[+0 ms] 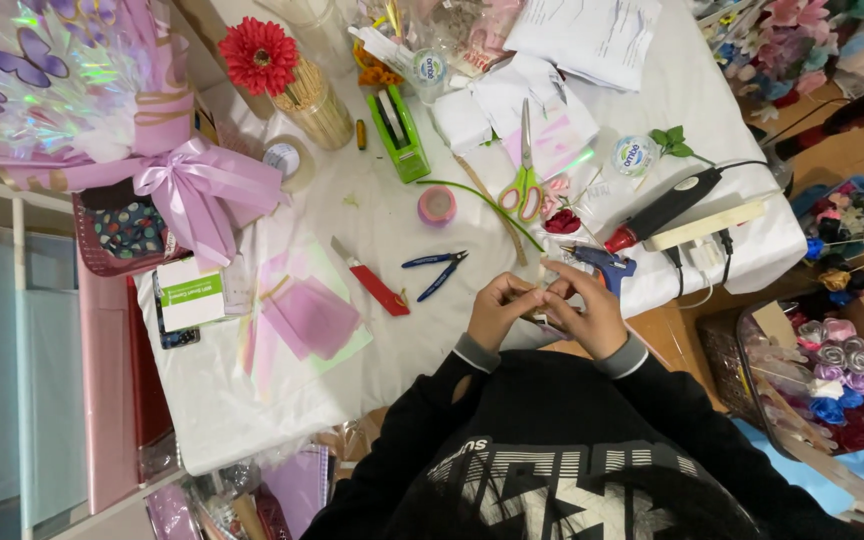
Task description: The person wraps a pink tissue paper around a flower stem using both hands. They then secure the wrapped paper with a roll of pink tape, pulling and smoothing it around the stem.
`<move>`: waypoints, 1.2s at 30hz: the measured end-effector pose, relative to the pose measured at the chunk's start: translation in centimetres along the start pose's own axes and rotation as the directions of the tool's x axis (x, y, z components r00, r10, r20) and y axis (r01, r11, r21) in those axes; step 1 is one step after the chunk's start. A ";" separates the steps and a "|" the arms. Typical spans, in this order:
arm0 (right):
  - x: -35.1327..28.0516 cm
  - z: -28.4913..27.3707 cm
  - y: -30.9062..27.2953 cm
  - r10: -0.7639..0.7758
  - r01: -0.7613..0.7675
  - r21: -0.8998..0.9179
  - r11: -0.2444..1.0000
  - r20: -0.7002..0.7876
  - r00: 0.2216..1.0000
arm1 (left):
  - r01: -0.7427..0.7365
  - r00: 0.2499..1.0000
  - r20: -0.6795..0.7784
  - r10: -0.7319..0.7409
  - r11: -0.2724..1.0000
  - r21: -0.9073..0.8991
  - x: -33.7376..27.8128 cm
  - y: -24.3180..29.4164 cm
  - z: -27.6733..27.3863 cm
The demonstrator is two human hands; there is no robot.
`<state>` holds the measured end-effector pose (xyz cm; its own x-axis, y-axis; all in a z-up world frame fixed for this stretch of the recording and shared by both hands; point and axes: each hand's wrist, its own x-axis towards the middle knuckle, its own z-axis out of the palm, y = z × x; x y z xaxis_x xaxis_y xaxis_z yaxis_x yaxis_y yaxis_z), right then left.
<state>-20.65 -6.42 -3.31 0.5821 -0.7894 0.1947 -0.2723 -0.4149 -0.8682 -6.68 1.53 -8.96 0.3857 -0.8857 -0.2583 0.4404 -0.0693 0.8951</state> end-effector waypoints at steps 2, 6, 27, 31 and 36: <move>0.0 0.0 0.4 -0.105 0.106 -0.053 0.993 0.008 0.994 | 0.008 1.000 -0.003 -0.008 1.000 0.009 -0.2 0.2 -0.1; 0.3 0.2 1.8 -0.222 0.224 -0.119 0.967 0.032 0.975 | -0.011 1.000 -0.017 0.011 0.998 0.055 -0.1 0.7 0.0; 0.1 0.4 5.0 0.149 -0.373 0.502 0.780 0.431 0.890 | -0.175 0.984 0.043 0.173 0.895 0.411 -0.5 1.6 -0.8; 1.1 -0.1 4.5 0.182 -0.456 0.570 0.684 0.471 0.863 | -0.114 0.993 0.008 0.120 0.922 0.369 -0.7 1.3 -0.9; 1.0 0.7 4.8 0.205 -0.443 0.434 0.784 0.493 0.846 | -0.118 0.993 0.040 0.111 0.915 0.386 -0.5 0.0 -0.8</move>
<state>-20.89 -8.87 -7.61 0.8138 -0.5299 -0.2385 -0.1392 0.2207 -0.9654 -6.18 2.34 -9.09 0.3997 -0.9055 -0.1423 0.0446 -0.1359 0.9897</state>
